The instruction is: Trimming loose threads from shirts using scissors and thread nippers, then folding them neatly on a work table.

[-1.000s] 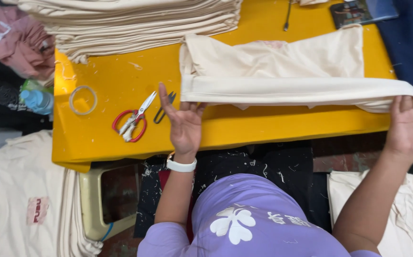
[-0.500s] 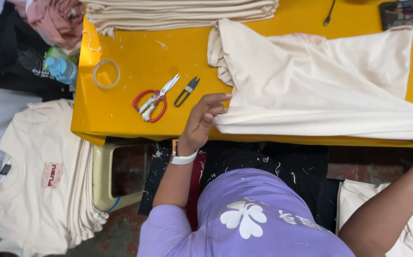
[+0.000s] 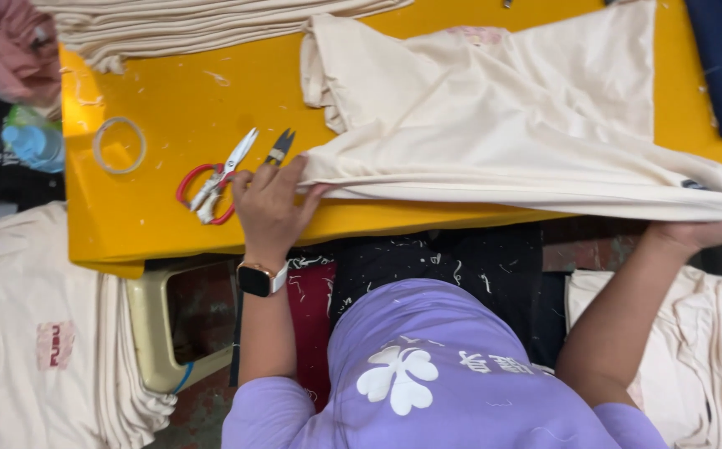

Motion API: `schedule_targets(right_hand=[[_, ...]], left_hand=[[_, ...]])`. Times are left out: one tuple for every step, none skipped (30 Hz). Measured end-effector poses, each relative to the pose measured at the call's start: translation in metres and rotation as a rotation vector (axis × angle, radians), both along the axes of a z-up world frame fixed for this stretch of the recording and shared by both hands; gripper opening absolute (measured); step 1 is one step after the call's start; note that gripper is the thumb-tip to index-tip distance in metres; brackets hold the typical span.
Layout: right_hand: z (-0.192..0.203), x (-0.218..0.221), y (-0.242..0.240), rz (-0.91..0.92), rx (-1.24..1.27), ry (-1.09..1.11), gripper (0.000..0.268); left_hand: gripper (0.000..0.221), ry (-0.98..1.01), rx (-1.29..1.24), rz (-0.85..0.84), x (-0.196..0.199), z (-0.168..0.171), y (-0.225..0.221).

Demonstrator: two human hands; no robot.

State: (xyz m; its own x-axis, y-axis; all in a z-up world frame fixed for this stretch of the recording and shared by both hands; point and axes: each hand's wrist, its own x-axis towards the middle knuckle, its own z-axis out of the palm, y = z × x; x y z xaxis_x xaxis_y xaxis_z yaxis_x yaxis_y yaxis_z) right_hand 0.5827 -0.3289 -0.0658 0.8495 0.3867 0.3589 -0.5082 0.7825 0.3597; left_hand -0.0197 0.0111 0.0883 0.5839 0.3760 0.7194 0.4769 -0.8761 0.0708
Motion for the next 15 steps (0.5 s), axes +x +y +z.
schedule_targets(right_hand=[[0.012, -0.024, 0.01, -0.02, 0.016, -0.026, 0.033], [0.031, -0.043, 0.024, -0.039, 0.032, -0.051, 0.037], [0.063, -0.072, 0.036, -0.055, 0.029, -0.055, 0.037], [0.095, -0.099, 0.049, -0.047, -0.048, -0.017, 0.035], [0.127, -0.127, 0.064, -0.038, -0.123, 0.023, 0.037], [0.097, -0.108, 0.053, -0.054, -0.125, 0.02, 0.037], [0.067, -0.089, 0.041, 0.02, -0.222, -0.299, 0.024], [0.038, -0.07, 0.029, 0.089, -0.319, -0.619, 0.062], [0.051, -0.081, 0.034, 0.073, -0.327, -0.623, 0.062], [0.063, -0.091, 0.04, 0.05, -0.384, -0.687, 0.058], [0.075, -0.102, 0.047, 0.028, -0.44, -0.75, 0.055], [0.099, -0.119, 0.056, 0.013, -0.447, -0.753, 0.055], [0.122, -0.136, 0.066, 0.066, -0.346, -0.538, 0.032], [0.146, -0.153, 0.076, 0.112, -0.24, -0.325, 0.05], [0.153, -0.157, 0.078, 0.1, -0.242, -0.329, 0.05]], left_hand=[[0.046, 0.084, 0.023, 0.114, -0.002, -0.007, 0.001], [0.046, 0.168, 0.046, 0.228, -0.004, -0.015, 0.002], [0.046, 0.165, 0.044, 0.212, -0.004, -0.019, 0.003], [0.041, 0.16, 0.041, 0.262, -0.004, -0.023, 0.004], [0.038, 0.154, 0.038, 0.314, -0.004, -0.026, 0.006], [0.038, 0.15, 0.036, 0.298, -0.004, -0.028, 0.007], [0.045, 0.157, 0.002, 0.363, -0.004, -0.029, 0.008], [0.054, 0.164, -0.033, 0.427, -0.003, -0.03, 0.01], [0.054, 0.157, -0.036, 0.41, -0.003, -0.031, 0.011], [0.053, 0.12, -0.044, 0.444, -0.003, -0.032, 0.013], [0.052, 0.084, -0.051, 0.478, -0.003, -0.032, 0.016], [0.052, 0.078, -0.053, 0.464, -0.002, -0.033, 0.016], [0.054, 0.075, -0.046, 0.479, -0.002, -0.034, 0.017], [0.056, 0.072, -0.039, 0.495, -0.003, -0.035, 0.018], [0.056, 0.067, -0.04, 0.483, -0.002, -0.032, 0.019]])
